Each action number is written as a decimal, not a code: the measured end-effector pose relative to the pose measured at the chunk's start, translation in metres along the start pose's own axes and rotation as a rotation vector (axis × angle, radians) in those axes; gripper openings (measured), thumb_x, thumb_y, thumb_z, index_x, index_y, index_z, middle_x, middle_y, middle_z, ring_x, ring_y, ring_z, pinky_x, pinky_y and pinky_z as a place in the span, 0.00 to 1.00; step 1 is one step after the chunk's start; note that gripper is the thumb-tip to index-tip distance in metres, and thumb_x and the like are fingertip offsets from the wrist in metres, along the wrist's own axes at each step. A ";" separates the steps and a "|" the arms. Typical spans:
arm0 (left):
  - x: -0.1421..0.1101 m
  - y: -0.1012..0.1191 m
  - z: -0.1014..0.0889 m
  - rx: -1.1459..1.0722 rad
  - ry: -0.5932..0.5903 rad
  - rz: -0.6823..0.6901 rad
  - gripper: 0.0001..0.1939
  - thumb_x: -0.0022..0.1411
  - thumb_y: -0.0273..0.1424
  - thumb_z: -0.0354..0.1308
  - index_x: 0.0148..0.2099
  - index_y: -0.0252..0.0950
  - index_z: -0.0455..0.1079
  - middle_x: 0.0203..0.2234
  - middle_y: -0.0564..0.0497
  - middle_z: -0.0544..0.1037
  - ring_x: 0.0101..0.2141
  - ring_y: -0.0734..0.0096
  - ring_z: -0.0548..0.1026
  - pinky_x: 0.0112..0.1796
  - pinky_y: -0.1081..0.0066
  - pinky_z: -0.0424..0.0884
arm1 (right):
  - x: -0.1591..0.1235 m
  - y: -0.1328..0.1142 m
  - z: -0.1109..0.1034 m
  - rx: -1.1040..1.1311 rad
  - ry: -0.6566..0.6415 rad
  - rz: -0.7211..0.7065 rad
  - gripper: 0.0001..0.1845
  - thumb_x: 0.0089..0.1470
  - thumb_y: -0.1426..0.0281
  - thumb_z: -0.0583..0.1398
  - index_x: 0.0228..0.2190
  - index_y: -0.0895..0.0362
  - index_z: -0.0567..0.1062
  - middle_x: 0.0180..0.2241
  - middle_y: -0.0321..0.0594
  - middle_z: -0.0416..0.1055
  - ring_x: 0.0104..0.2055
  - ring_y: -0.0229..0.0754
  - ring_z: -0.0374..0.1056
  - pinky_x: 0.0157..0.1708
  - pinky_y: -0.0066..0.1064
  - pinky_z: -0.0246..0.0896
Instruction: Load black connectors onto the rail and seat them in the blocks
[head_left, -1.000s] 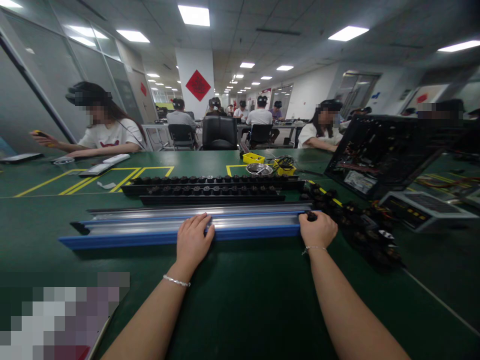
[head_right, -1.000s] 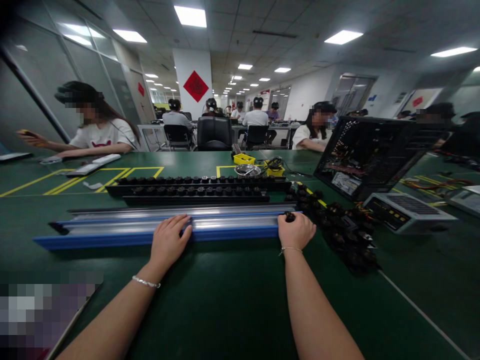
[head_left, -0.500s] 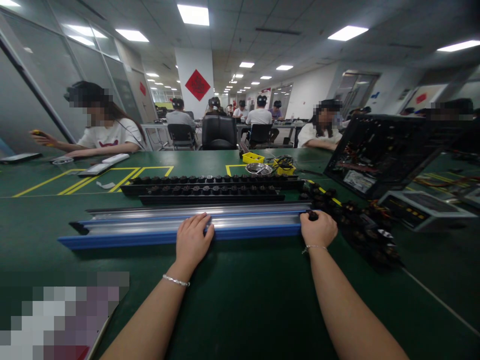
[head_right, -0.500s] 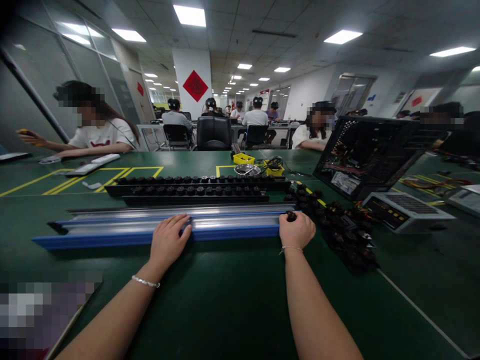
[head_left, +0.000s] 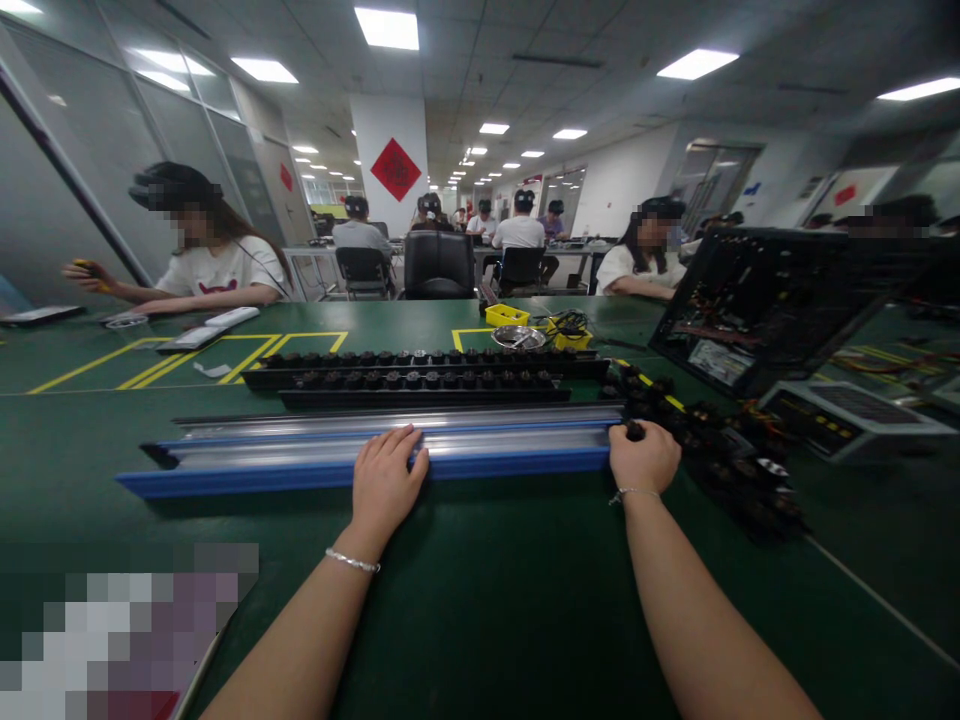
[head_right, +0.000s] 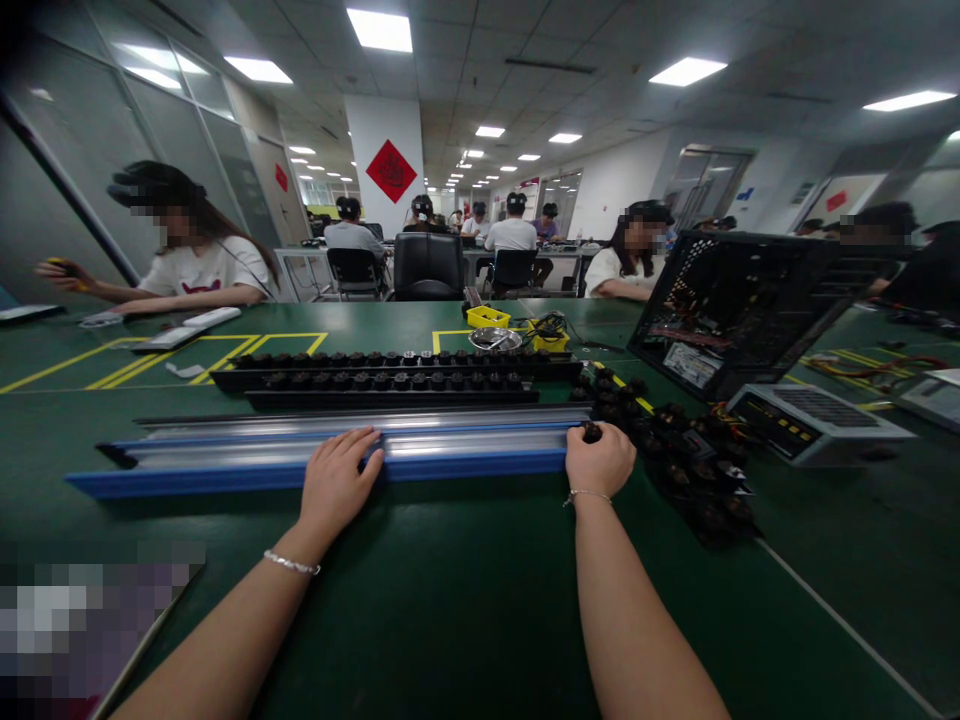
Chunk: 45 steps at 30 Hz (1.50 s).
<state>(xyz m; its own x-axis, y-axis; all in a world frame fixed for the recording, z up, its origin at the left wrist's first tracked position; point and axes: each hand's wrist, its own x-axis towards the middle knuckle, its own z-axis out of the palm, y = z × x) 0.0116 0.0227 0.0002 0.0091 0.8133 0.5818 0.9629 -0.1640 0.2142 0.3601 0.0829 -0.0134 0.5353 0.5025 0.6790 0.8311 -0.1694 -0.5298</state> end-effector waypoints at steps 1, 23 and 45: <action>0.000 0.000 0.000 0.003 -0.002 0.002 0.18 0.61 0.38 0.46 0.49 0.40 0.70 0.49 0.49 0.73 0.50 0.59 0.68 0.53 0.57 0.58 | 0.001 0.001 0.000 0.002 0.002 0.001 0.13 0.41 0.68 0.54 0.28 0.60 0.74 0.32 0.47 0.71 0.37 0.47 0.63 0.41 0.37 0.54; -0.001 -0.002 0.002 0.029 -0.007 0.010 0.18 0.61 0.39 0.45 0.49 0.41 0.70 0.49 0.51 0.73 0.50 0.59 0.68 0.52 0.58 0.58 | 0.007 0.015 0.003 0.072 0.006 0.157 0.15 0.43 0.66 0.54 0.32 0.59 0.74 0.36 0.46 0.70 0.42 0.48 0.63 0.42 0.36 0.57; -0.001 -0.001 0.001 0.008 -0.001 0.003 0.19 0.61 0.38 0.46 0.50 0.40 0.70 0.49 0.50 0.73 0.50 0.59 0.68 0.52 0.58 0.59 | 0.015 0.021 0.005 0.096 0.037 0.190 0.15 0.42 0.68 0.54 0.32 0.61 0.74 0.35 0.49 0.70 0.45 0.50 0.62 0.46 0.37 0.56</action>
<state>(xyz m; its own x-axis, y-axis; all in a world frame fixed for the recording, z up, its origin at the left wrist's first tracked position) 0.0108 0.0227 -0.0009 0.0124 0.8134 0.5816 0.9650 -0.1620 0.2061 0.3848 0.0912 -0.0169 0.6872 0.4377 0.5798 0.6978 -0.1757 -0.6944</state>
